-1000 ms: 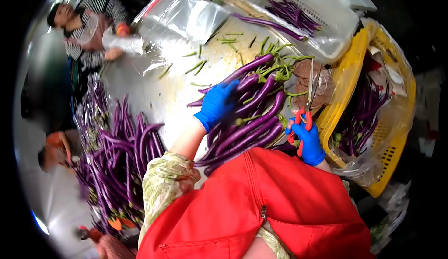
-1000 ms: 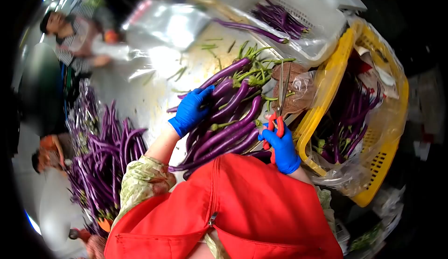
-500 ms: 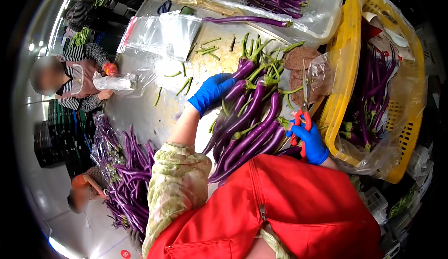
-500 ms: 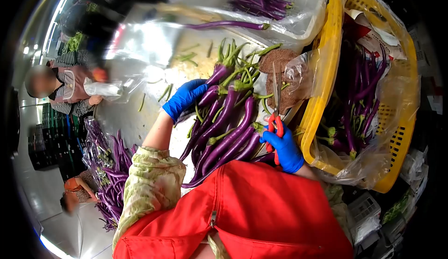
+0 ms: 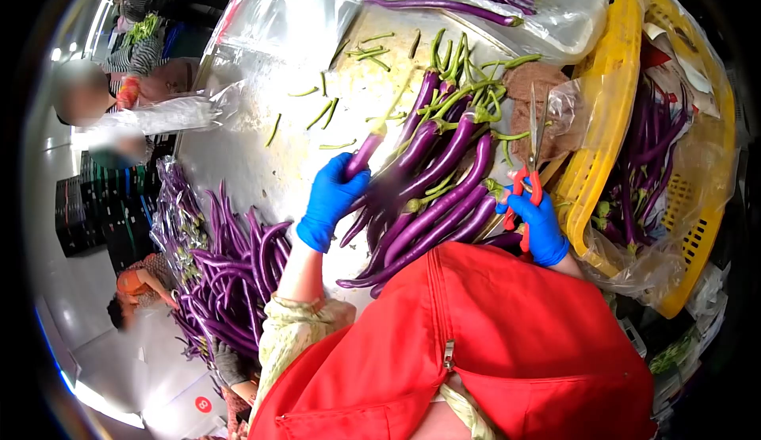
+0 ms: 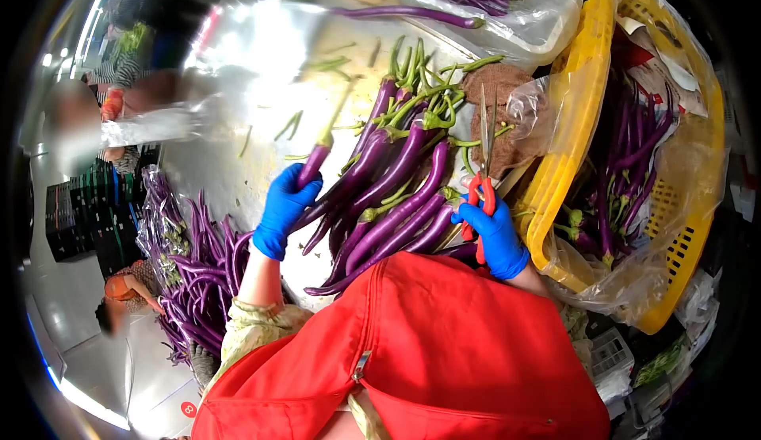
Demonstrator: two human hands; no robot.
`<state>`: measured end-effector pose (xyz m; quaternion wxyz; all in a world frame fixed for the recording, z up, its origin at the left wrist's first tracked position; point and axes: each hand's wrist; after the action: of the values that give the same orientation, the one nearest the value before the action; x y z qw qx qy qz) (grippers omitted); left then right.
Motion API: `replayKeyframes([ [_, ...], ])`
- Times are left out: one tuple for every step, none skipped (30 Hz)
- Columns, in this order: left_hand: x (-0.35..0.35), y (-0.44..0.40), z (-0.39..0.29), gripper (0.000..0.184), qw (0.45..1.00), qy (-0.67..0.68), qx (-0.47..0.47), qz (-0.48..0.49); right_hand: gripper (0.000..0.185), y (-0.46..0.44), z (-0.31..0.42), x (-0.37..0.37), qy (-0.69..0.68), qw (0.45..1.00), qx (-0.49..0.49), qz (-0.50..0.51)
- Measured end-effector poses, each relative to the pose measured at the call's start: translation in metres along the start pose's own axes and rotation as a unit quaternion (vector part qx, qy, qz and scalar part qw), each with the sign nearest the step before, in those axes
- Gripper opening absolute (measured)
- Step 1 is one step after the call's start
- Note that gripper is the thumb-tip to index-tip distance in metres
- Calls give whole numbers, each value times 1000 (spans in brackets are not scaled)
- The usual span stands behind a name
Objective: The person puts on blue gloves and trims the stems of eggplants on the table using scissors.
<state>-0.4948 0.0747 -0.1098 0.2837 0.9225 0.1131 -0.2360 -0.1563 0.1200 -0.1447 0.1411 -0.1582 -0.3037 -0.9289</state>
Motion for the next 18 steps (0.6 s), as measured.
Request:
replayKeyframes([
  [10,7,-7,36,999,-30,17,4,51,0,1,0,6,1000,6,3],
  [20,10,-16,40,994,-99,56,7,51,-2,-1,1,9,1000,-1,9],
  [29,9,-24,44,981,-168,96,10,50,-3,-4,2,11,1000,-10,15],
  [38,5,-27,44,959,-253,123,-12,50,-4,-4,1,13,1000,-20,19],
  [36,3,-34,42,967,-240,81,13,50,-4,-3,2,12,1000,-13,17],
  [32,1,-45,40,972,-227,39,40,50,-4,-1,4,10,1000,-5,12],
  [29,-1,-52,39,974,-215,-4,68,49,-2,0,4,8,1000,4,7],
  [23,-10,-38,36,982,-170,4,76,50,-2,0,2,7,1000,7,10],
  [16,-16,-25,38,988,-139,3,62,50,-3,0,0,4,1000,11,19],
  [6,-16,-27,37,993,-116,9,29,50,-4,-1,-2,-2,1000,15,26],
  [-4,-15,-31,37,995,-95,16,-2,50,-5,-2,-3,-10,999,18,33],
  [-15,-12,-38,36,999,-31,-2,-4,47,-3,1,1,-23,999,-1,41],
  [-22,-7,-47,35,999,34,-24,-7,47,-3,3,9,-66,997,2,45],
  [-23,-3,-57,33,996,79,-25,23,47,-6,6,18,-106,993,7,49],
  [-19,1,-66,34,993,95,-36,60,46,-10,8,26,-144,988,11,55],
  [-8,4,-76,34,988,111,-45,96,45,-21,-1,32,-171,983,-15,62],
  [4,4,-83,34,982,128,-52,131,46,-31,-7,38,-189,980,-14,62],
  [18,-6,-73,36,980,101,-51,166,44,-41,-14,44,-206,976,-11,63],
])
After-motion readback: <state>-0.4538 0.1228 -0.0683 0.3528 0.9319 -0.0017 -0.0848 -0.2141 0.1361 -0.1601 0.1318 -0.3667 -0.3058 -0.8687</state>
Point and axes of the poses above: each hand's wrist, its own y-axis away from the middle knuckle, its own x-axis out of the palm, z = x × y, and after that the axes turned 5 degrees about -x, right-handed
